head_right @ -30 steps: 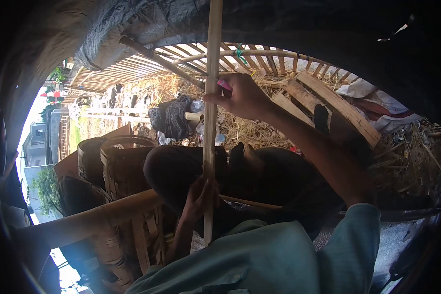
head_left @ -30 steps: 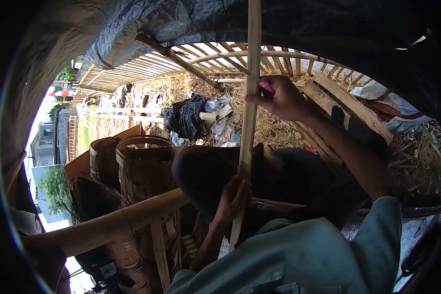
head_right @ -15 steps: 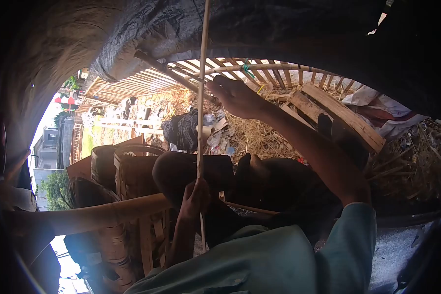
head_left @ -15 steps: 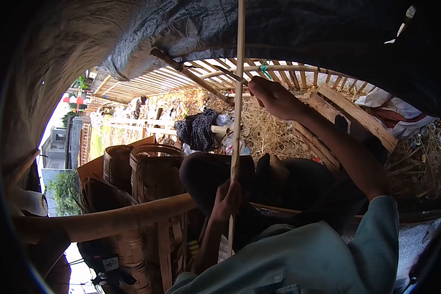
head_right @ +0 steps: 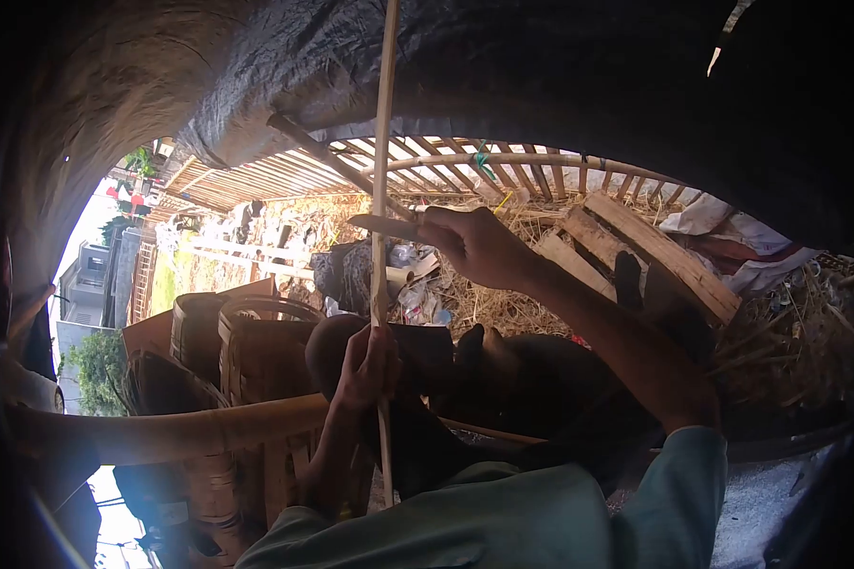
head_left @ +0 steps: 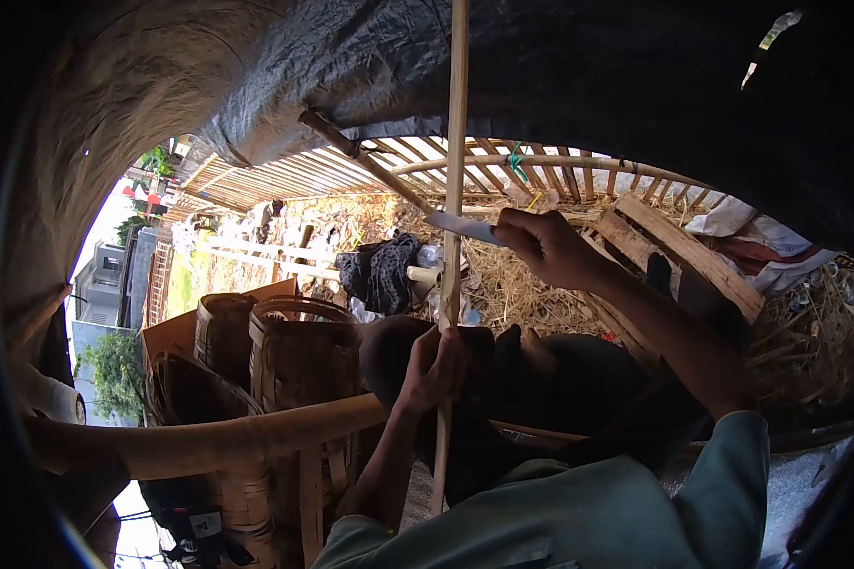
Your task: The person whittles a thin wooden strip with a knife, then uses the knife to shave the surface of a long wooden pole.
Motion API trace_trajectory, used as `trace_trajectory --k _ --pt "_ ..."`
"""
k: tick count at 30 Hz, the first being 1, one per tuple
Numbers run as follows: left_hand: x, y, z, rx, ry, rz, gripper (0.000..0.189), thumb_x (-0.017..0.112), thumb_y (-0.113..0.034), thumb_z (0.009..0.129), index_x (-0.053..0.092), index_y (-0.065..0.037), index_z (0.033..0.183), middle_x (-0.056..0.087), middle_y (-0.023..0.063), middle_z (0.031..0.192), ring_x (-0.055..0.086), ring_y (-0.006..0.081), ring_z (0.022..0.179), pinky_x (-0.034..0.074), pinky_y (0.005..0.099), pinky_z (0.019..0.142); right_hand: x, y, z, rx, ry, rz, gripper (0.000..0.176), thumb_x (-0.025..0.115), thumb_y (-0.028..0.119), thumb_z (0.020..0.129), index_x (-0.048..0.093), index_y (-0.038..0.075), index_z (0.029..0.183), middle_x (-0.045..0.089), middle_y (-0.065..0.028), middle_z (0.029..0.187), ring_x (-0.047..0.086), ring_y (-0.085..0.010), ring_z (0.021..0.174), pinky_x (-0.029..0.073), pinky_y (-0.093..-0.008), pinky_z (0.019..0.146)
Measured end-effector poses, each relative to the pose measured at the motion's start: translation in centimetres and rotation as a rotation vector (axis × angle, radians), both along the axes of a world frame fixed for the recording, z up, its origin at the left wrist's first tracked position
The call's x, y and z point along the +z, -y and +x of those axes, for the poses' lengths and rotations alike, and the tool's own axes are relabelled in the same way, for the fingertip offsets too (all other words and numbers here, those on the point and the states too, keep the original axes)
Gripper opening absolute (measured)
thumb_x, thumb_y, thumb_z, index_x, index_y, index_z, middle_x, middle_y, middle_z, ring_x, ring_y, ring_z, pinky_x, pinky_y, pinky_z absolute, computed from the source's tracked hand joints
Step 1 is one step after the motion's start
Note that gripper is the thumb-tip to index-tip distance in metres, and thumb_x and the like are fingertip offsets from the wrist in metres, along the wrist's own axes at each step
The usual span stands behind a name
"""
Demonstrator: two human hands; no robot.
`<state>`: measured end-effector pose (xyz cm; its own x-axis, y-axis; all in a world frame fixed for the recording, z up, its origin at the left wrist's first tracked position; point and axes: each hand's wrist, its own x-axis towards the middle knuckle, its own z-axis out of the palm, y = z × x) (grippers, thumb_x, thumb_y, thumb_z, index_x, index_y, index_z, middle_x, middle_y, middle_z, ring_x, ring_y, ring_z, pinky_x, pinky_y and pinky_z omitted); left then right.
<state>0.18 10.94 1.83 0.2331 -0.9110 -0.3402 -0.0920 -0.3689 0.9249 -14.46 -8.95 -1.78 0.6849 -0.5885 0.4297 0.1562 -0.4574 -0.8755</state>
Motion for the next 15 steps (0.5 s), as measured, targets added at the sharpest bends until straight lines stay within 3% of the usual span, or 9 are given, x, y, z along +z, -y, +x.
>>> trace_trajectory --k 7,10,13,15 --pt "-1.9 -0.1 0.0 0.219 -0.204 -0.037 0.049 0.028 -0.044 0.099 0.045 -0.008 0.07 0.042 0.0003 0.047 0.041 0.0091 0.033 0.03 0.0221 0.03 -0.7 -1.2 0.6 -0.005 -0.117 0.042 0.014 0.049 0.012 0.094 0.056 0.001 0.092 0.051 -0.0073 0.06 0.045 -0.0106 0.051 0.036 -0.0289 0.05" --pt "-1.8 0.4 0.0 0.165 -0.088 -0.028 0.05 0.029 -0.046 0.098 0.045 -0.008 0.069 0.043 -0.0007 0.048 0.041 0.0073 0.035 0.03 0.0213 0.033 0.0 -1.2 0.1 0.055 -0.215 0.107 0.015 0.047 0.013 0.095 0.056 0.001 0.093 0.051 -0.0067 0.06 0.046 -0.011 0.051 0.037 -0.0289 0.05" --pt "-2.7 0.2 -0.1 0.216 -0.073 -0.087 0.05 0.031 -0.047 0.097 0.045 -0.008 0.069 0.043 -0.0015 0.048 0.042 0.0063 0.037 0.029 0.0208 0.034 0.7 -1.1 -0.2 0.06 -0.219 0.078 0.017 0.047 0.014 0.095 0.056 0.0 0.095 0.055 -0.015 0.062 0.052 -0.0181 0.052 0.039 -0.0345 0.051" --pt "-2.2 0.3 0.0 0.193 -0.093 -0.048 0.051 0.033 -0.047 0.097 0.045 -0.008 0.067 0.043 -0.0016 0.047 0.043 0.0063 0.038 0.03 0.0207 0.035 1.2 -0.8 -0.4 0.077 -0.247 0.06 0.018 0.047 0.015 0.095 0.056 0.0 0.095 0.055 -0.0149 0.063 0.053 -0.019 0.052 0.04 -0.035 0.053"
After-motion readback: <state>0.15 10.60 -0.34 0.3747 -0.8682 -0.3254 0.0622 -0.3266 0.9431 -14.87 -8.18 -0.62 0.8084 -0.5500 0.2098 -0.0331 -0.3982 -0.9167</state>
